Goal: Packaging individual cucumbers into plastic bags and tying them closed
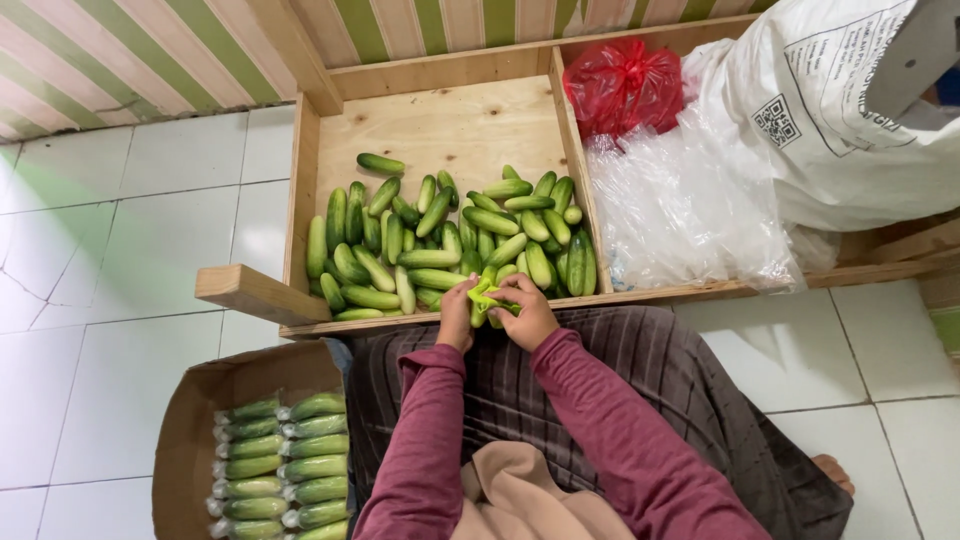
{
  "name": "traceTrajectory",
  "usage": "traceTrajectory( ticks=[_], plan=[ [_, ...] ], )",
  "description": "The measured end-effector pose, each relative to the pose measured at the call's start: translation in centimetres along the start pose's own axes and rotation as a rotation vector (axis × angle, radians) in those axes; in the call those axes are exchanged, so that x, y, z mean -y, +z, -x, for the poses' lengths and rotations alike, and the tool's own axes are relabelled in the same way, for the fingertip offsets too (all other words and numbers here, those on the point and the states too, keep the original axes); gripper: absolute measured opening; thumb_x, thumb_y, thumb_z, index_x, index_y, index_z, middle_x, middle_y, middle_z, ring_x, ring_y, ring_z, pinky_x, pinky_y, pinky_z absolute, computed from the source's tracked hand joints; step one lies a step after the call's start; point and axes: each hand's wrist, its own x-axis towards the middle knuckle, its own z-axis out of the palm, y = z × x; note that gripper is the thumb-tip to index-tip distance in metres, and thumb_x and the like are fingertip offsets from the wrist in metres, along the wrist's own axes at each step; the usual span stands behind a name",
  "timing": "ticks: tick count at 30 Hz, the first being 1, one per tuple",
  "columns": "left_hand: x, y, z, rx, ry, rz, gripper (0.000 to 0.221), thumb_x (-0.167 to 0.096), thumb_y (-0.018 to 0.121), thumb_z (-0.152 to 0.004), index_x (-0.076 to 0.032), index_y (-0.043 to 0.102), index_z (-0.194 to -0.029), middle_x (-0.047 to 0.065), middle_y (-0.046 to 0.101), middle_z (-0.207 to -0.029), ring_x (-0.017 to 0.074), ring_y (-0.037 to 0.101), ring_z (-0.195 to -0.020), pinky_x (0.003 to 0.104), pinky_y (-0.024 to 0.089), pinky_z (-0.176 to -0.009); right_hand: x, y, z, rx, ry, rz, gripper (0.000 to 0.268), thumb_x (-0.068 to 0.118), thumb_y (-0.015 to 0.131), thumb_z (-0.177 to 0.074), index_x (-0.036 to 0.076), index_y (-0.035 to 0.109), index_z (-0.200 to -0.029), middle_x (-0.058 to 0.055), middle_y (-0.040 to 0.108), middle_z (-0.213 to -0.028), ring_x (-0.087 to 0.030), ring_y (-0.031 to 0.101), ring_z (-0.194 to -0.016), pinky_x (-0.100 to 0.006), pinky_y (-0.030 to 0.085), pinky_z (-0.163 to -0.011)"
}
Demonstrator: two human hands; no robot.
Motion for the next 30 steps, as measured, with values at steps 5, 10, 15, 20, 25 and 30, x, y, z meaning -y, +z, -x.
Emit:
traceTrajectory(
  ticks=[5,10,15,20,25,30],
  plan=[
    [2.4,-0.7,-1.6,0.078,0.007,-0.082,0.025,-0.032,0.08,-0.091,-0.008,0.076,-0.097,0.009,0.073,-0.082,0.017,0.071,-0.07,0.032,0.06,-0.066,-3.0,-0.4,-0.9,-0.092,0.011,0.1,0.028,0.012,0.086,-0.08,0.019,0.082,-0.106,-0.004,0.065,-0.11,-0.033,0.07,-0.105,-0.043,0.058,-0.094],
    [1.8,-0.3,0.2,0.165,-0.026,-0.124,0.021,-0.029,0.082,-0.088,-0.01,0.076,-0.094,0.009,0.074,-0.079,0.0165,0.072,-0.068,0.031,0.061,-0.063,-4.7,-0.7,-1.1,-0.18,0.054,0.119,0.025,0.012,0.086,-0.082,0.016,0.081,-0.106,-0.007,0.065,-0.109,-0.034,0.07,-0.104,-0.043,0.057,-0.094],
    [2.0,-0.8,-0.5,0.131,-0.001,-0.149,0.017,-0.026,0.08,-0.088,-0.01,0.076,-0.092,0.006,0.072,-0.075,0.0142,0.07,-0.066,0.03,0.059,-0.063,-5.8,0.2,-1.0,-0.154,0.046,0.12,0.028,0.015,0.086,-0.081,0.015,0.08,-0.109,-0.008,0.063,-0.11,-0.036,0.069,-0.105,-0.044,0.058,-0.093],
    [3.8,-2.5,-2.6,0.096,0.03,-0.168,0.012,-0.022,0.074,-0.09,-0.01,0.075,-0.092,0.005,0.071,-0.075,0.0137,0.069,-0.066,0.029,0.058,-0.064,-4.3,0.5,-0.5,-0.083,0.04,0.068,0.029,0.014,0.087,-0.078,0.018,0.081,-0.107,-0.006,0.065,-0.111,-0.034,0.069,-0.106,-0.043,0.058,-0.094],
    [0.9,-1.0,0.0,0.069,0.062,-0.093,0.014,-0.021,0.069,-0.095,-0.007,0.073,-0.096,0.006,0.07,-0.079,0.0128,0.065,-0.069,0.029,0.057,-0.069,-2.9,0.9,-0.1,-0.01,0.012,0.004,0.032,0.011,0.088,-0.075,0.019,0.083,-0.106,-0.006,0.065,-0.109,-0.035,0.07,-0.106,-0.044,0.056,-0.095],
    [5.7,-4.1,-5.1,0.087,0.066,-0.145,0.012,-0.02,0.071,-0.092,-0.009,0.076,-0.093,0.005,0.071,-0.076,0.0131,0.068,-0.067,0.03,0.058,-0.067,-3.4,0.3,-0.8,-0.087,0.016,0.05,0.029,0.013,0.088,-0.078,0.019,0.083,-0.106,-0.005,0.065,-0.109,-0.033,0.07,-0.104,-0.042,0.057,-0.094]
  ],
)
